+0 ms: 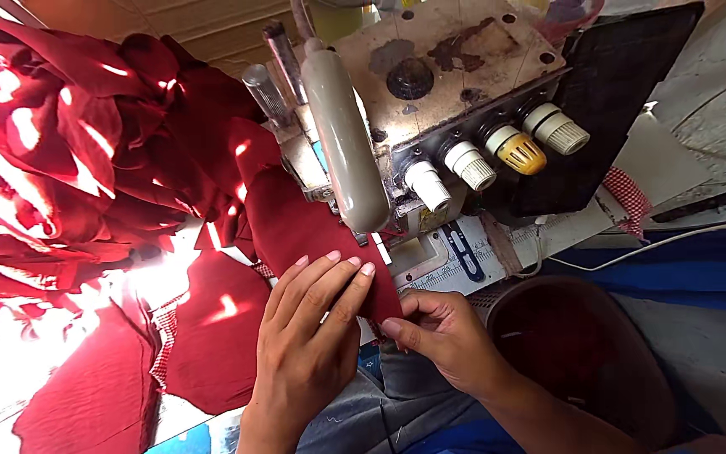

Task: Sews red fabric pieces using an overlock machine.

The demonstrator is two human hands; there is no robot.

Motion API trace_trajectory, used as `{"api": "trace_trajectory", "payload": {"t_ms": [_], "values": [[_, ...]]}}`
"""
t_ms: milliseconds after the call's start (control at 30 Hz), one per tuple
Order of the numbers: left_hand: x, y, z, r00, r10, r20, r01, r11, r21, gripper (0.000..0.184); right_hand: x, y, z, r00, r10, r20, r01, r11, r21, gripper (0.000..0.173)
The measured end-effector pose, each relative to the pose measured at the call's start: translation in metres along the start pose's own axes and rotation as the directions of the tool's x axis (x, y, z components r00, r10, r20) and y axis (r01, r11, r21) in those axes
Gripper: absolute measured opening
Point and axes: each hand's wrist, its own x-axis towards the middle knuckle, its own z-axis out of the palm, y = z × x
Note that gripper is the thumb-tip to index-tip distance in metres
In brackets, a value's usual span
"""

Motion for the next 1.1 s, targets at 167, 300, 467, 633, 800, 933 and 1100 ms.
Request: {"api": "trace_trajectory", "payload": {"t_ms": [167, 300, 467, 633, 800, 933, 1100], "values": [[-0.012, 0.005, 0.009, 0.999, 0.023, 0.023, -0.023, 1.0, -0.011, 0.044, -0.003, -0.003, -0.001, 0.999, 0.021, 0.035, -0.023, 0.999, 0.046, 0.012], [-0.013, 0.007, 0.021, 0.999, 0.038, -0.004, -0.038, 0.998, 0.051, 0.05, -0.004, -0.007, 0.001, 0.998, 0.004, 0.063, -0.007, 0.999, 0.045, 0.013], [-0.01, 0.008, 0.021, 0.992, 0.081, -0.092, -0.076, 0.995, 0.061, 0.026, -0.007, -0.009, 0.001, 0.999, -0.012, 0.044, 0.014, 0.999, -0.049, 0.016], [-0.01, 0.007, 0.015, 0.989, 0.135, -0.059, -0.133, 0.99, 0.04, 0.023, -0.011, -0.006, -0.001, 0.997, 0.004, 0.079, -0.009, 0.998, 0.064, 0.019], [-0.001, 0.002, 0.016, 0.99, 0.126, -0.064, -0.124, 0.992, 0.024, 0.022, 0.005, -0.007, -0.003, 0.998, 0.012, 0.064, -0.019, 0.994, 0.109, 0.019], [0.004, 0.0, 0.013, 0.993, 0.099, -0.057, -0.097, 0.995, 0.034, 0.021, 0.022, -0.01, -0.005, 0.999, -0.011, 0.046, 0.009, 0.999, 0.051, 0.017], [0.008, -0.011, 0.008, 0.998, 0.049, -0.03, -0.05, 0.998, -0.03, 0.025, 0.04, -0.019, 0.0, 0.999, -0.034, -0.034, 0.029, 0.991, -0.132, 0.021]]}}
